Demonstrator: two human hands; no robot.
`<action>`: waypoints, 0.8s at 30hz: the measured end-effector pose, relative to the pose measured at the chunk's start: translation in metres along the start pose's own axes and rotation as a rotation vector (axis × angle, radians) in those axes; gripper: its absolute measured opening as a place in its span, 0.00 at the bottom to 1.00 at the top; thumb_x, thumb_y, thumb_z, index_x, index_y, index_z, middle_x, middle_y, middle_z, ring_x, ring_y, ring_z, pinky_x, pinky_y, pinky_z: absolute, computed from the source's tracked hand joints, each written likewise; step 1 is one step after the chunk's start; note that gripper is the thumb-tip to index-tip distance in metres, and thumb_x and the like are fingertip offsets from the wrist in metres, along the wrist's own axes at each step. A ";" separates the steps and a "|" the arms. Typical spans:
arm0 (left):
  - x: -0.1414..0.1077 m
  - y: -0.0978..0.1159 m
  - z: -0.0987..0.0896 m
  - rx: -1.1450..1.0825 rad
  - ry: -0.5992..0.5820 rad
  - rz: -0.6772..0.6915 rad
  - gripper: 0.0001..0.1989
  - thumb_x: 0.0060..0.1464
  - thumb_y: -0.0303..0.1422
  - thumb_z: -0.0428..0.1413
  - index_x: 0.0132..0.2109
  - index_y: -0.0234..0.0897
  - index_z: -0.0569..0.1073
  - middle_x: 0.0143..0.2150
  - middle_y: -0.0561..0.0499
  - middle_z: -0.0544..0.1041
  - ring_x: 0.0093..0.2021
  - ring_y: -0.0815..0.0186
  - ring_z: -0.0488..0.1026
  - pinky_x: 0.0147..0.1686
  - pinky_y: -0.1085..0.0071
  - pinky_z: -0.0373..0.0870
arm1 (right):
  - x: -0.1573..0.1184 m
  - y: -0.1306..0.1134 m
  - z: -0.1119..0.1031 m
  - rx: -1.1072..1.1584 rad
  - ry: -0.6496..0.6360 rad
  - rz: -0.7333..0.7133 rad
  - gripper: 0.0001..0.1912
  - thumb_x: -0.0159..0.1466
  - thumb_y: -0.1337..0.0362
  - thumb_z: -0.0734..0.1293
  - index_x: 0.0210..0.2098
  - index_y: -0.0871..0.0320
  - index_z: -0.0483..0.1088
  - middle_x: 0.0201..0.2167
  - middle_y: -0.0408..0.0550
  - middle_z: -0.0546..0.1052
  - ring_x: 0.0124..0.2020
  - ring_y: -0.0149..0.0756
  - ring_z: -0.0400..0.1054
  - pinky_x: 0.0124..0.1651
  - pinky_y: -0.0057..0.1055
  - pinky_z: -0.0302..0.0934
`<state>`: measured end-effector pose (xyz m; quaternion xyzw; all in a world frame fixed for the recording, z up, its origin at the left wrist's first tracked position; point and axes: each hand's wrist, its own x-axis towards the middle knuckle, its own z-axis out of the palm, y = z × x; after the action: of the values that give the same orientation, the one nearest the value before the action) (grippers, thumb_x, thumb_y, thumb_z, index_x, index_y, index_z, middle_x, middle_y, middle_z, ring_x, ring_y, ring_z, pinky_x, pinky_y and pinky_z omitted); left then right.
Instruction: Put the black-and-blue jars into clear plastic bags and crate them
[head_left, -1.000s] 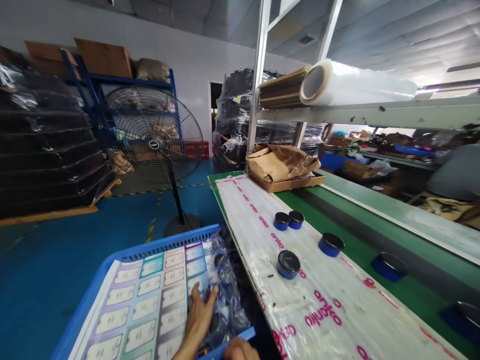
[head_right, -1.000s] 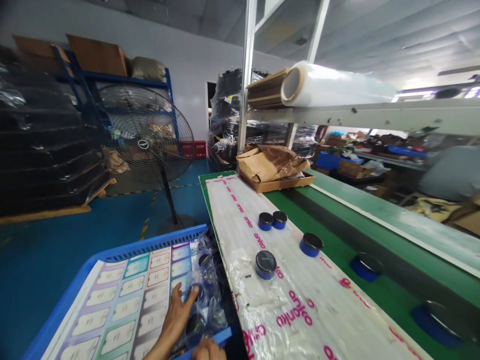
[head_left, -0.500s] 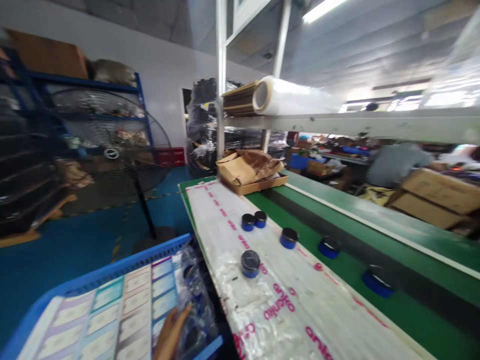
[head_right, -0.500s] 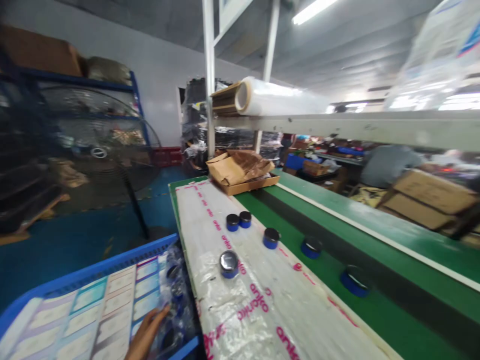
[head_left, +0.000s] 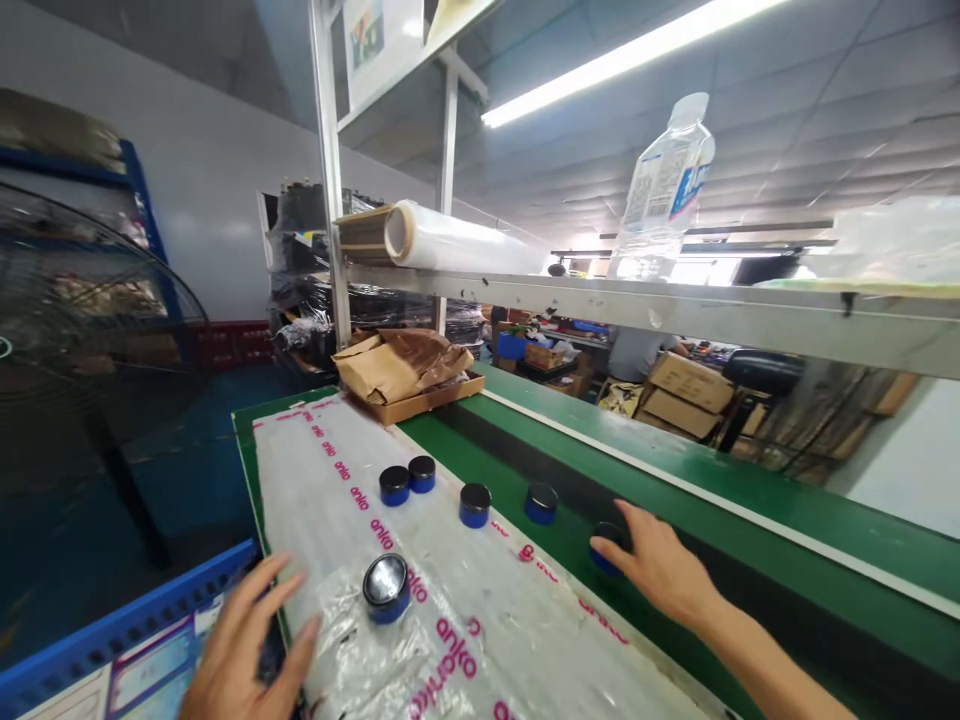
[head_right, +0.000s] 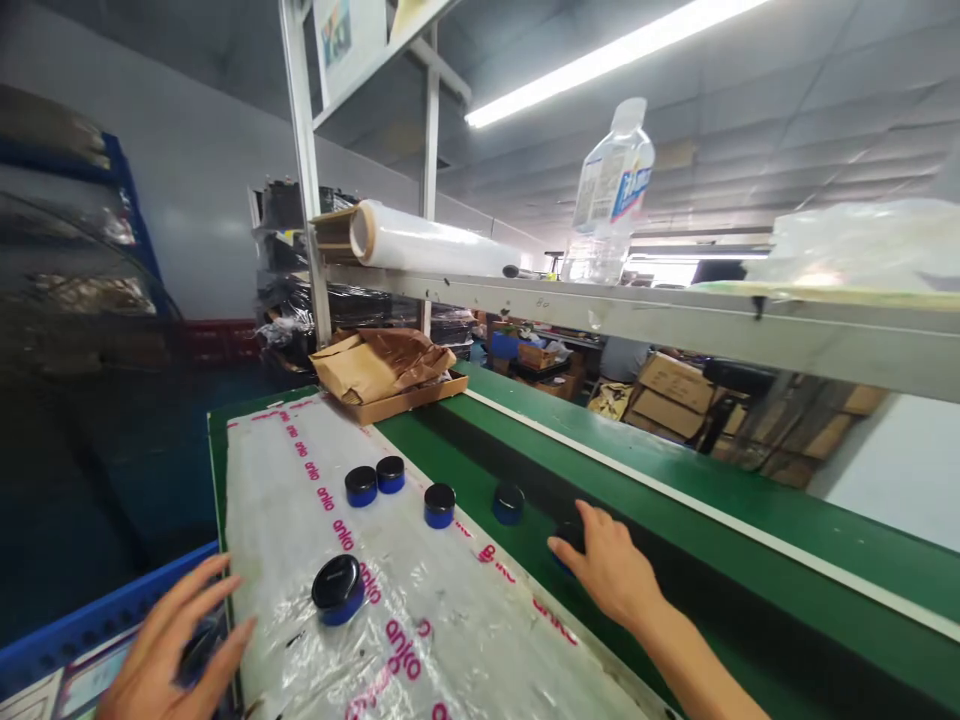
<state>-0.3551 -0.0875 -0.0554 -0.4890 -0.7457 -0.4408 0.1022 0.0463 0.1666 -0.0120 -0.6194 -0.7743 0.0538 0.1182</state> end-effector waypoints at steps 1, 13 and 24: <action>0.019 0.021 0.006 -0.022 -0.058 0.085 0.20 0.61 0.50 0.52 0.54 0.46 0.73 0.68 0.48 0.65 0.66 0.48 0.65 0.68 0.48 0.60 | 0.008 0.000 0.012 -0.016 -0.015 0.001 0.37 0.68 0.51 0.62 0.68 0.70 0.57 0.66 0.66 0.67 0.63 0.60 0.63 0.61 0.50 0.61; 0.131 0.121 0.124 -0.015 -0.794 0.316 0.38 0.52 0.34 0.62 0.68 0.39 0.62 0.70 0.41 0.63 0.68 0.52 0.64 0.67 0.58 0.61 | 0.081 -0.061 0.052 0.004 -0.126 -0.136 0.24 0.69 0.56 0.69 0.61 0.56 0.66 0.58 0.53 0.72 0.54 0.48 0.71 0.55 0.51 0.68; 0.105 0.147 0.148 -0.014 -0.922 0.431 0.38 0.46 0.23 0.60 0.66 0.41 0.66 0.61 0.42 0.72 0.60 0.48 0.72 0.59 0.55 0.69 | 0.013 -0.054 0.010 0.237 -0.188 -0.341 0.34 0.57 0.61 0.70 0.63 0.56 0.68 0.55 0.51 0.79 0.54 0.47 0.74 0.55 0.35 0.64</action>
<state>-0.2459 0.1115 0.0000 -0.7760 -0.5925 -0.1531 -0.1526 -0.0103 0.1672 -0.0079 -0.4537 -0.8636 0.1813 0.1247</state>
